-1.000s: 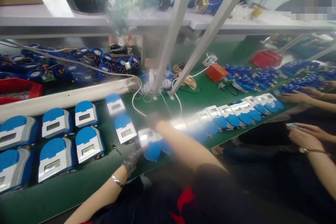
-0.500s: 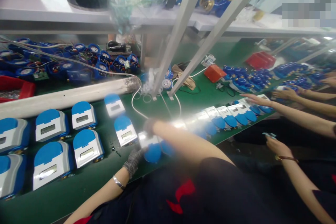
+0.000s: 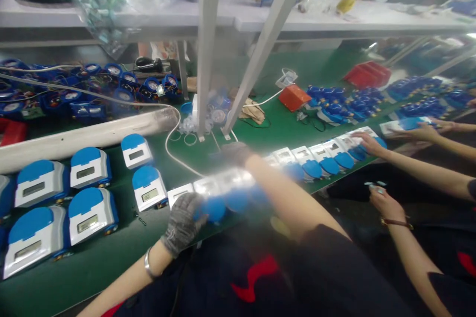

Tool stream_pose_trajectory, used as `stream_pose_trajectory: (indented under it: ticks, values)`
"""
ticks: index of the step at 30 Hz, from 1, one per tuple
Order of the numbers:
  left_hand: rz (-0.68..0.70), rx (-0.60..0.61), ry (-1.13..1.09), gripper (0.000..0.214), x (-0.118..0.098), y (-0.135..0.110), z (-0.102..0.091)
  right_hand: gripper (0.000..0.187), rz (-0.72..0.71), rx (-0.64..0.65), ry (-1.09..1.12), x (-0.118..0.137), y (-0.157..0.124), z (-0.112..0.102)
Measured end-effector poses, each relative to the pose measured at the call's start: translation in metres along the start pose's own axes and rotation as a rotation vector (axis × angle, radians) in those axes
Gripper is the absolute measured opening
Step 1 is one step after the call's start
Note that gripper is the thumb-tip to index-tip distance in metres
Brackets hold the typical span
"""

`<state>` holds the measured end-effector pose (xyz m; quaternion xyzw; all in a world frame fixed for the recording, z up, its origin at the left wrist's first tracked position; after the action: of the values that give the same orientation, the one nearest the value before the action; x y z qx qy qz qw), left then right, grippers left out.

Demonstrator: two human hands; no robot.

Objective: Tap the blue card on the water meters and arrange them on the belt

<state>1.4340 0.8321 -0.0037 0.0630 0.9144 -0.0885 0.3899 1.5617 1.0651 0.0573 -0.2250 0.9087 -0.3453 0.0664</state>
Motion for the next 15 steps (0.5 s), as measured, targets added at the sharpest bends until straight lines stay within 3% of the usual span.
stream_pose_trajectory:
  ticks: [3,6,8,11,13,15]
  values:
    - [-0.025,0.147,0.160,0.038,-0.013,0.056,0.021,0.016,-0.055,-0.033,0.129,-0.023,0.010,0.005]
    - [-0.048,0.121,0.161,0.020,-0.014,0.082,0.022,0.015,-0.120,-0.099,0.315,-0.048,0.022,0.010]
    - [-0.074,0.003,0.091,0.014,-0.014,0.085,0.011,0.015,-0.167,-0.137,0.455,-0.060,0.031,0.017]
    - [-0.185,-0.327,-0.095,0.017,-0.014,0.075,-0.018,0.013,-0.230,-0.152,0.624,-0.064,0.043,0.033]
    - [-0.214,-0.505,-0.208,0.020,-0.020,0.067,-0.026,0.012,-0.255,-0.144,0.705,-0.060,0.048,0.047]
    - [-0.150,-0.468,-0.263,0.017,-0.033,0.072,-0.013,0.010,-0.262,-0.136,0.780,-0.056,0.052,0.060]
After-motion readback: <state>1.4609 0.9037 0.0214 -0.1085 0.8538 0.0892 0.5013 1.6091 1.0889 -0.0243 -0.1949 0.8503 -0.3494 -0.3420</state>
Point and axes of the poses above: each hand's wrist, its own y-axis towards the middle knuckle, its own z-axis out of the palm, x = y × z, the point moved 8 cm from there along y, towards the middle knuckle, and after that the axes turned 12 degrees about x, right-handed, at the moved point
